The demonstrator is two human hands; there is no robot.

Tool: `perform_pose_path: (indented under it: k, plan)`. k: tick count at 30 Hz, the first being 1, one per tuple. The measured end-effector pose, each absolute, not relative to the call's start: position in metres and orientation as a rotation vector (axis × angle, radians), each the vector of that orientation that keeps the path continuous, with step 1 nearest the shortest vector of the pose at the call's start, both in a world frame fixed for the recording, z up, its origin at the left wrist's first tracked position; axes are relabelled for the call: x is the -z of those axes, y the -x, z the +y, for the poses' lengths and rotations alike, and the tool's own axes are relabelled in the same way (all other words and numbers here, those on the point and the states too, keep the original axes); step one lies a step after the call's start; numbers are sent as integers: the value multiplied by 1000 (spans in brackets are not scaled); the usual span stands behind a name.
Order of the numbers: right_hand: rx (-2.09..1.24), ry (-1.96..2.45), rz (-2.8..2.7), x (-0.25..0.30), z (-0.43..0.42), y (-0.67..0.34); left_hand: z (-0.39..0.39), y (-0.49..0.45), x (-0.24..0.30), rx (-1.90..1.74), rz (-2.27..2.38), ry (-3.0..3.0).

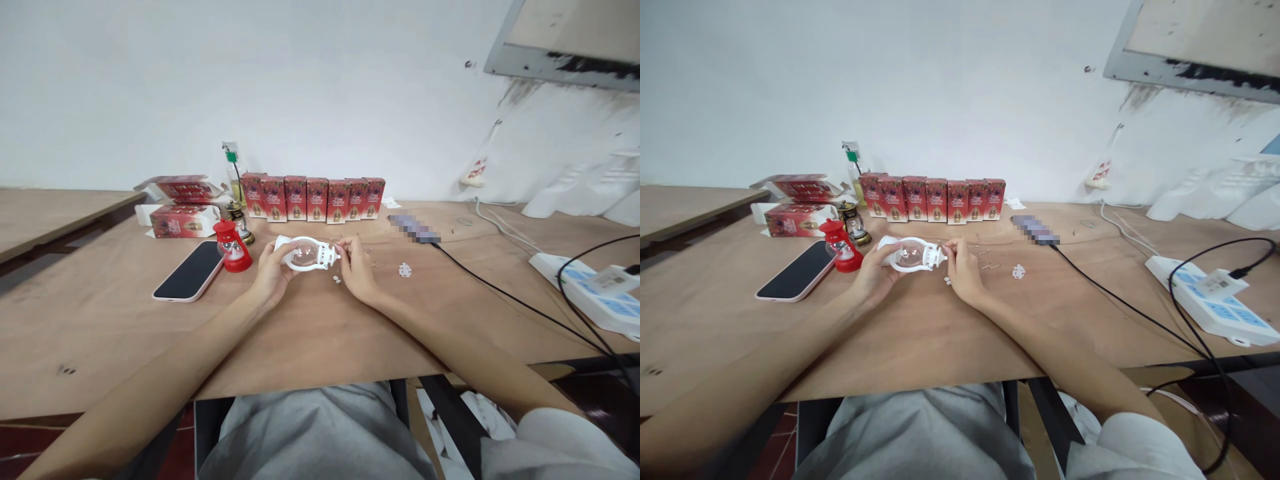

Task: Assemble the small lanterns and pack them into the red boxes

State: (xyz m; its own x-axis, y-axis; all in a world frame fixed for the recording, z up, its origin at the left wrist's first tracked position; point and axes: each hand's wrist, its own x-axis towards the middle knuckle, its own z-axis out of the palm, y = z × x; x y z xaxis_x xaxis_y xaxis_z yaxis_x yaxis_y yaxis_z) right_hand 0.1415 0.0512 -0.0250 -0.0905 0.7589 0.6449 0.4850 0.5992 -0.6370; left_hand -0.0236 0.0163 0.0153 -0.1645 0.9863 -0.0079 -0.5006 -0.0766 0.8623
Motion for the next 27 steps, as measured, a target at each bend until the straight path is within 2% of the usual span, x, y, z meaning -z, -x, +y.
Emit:
perform_pose_path:
  k: [7, 27]
  plan:
    - [-243, 1004, -1758, 31, 55, -141, 14, 23, -19, -1497, 874, -673]
    - [-172, 861, -1846, 33, 58, -148, 15, 23, -16, -1612, 920, -799]
